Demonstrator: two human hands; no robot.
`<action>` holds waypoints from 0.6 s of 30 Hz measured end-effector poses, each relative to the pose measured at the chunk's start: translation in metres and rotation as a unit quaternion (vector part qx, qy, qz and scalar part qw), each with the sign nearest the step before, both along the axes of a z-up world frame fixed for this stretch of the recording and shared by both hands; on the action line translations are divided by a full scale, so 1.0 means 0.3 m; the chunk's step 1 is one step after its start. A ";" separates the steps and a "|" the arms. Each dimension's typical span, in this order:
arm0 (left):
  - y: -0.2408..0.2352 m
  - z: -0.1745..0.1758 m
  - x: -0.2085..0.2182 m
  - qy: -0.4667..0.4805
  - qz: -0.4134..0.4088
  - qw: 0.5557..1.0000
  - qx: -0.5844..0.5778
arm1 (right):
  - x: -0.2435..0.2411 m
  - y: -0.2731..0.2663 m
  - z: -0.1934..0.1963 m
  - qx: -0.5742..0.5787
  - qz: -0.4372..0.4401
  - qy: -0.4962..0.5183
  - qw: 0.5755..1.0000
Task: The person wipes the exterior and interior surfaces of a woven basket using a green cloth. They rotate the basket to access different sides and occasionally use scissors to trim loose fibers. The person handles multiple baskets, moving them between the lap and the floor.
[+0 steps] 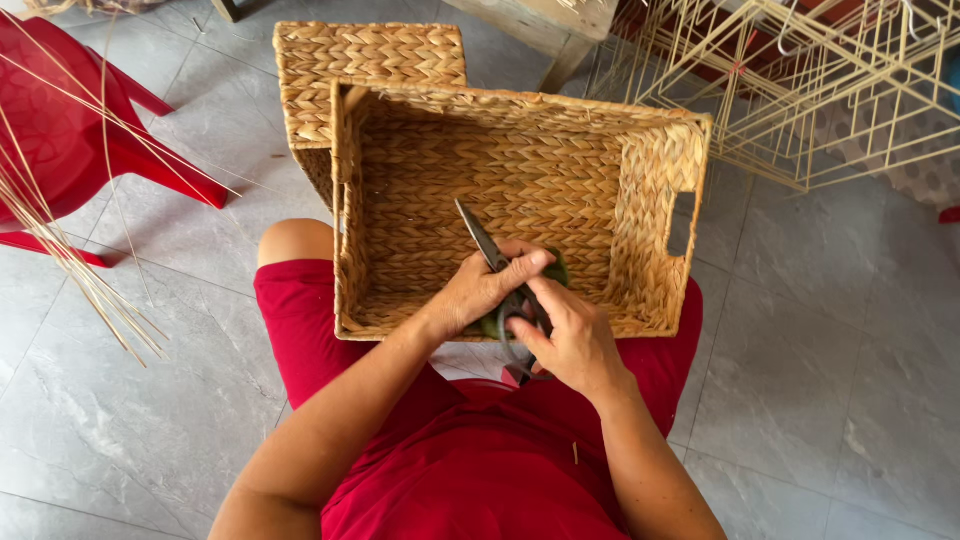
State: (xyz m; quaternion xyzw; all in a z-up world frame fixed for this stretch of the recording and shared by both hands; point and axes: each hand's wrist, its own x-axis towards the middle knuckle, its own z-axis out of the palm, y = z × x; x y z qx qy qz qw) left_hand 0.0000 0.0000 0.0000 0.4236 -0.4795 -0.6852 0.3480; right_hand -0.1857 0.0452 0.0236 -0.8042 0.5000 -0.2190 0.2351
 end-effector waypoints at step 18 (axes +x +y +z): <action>0.115 0.167 0.017 0.080 -0.028 0.963 -0.256 | -0.134 -0.030 -0.209 0.361 -0.064 -0.579 0.728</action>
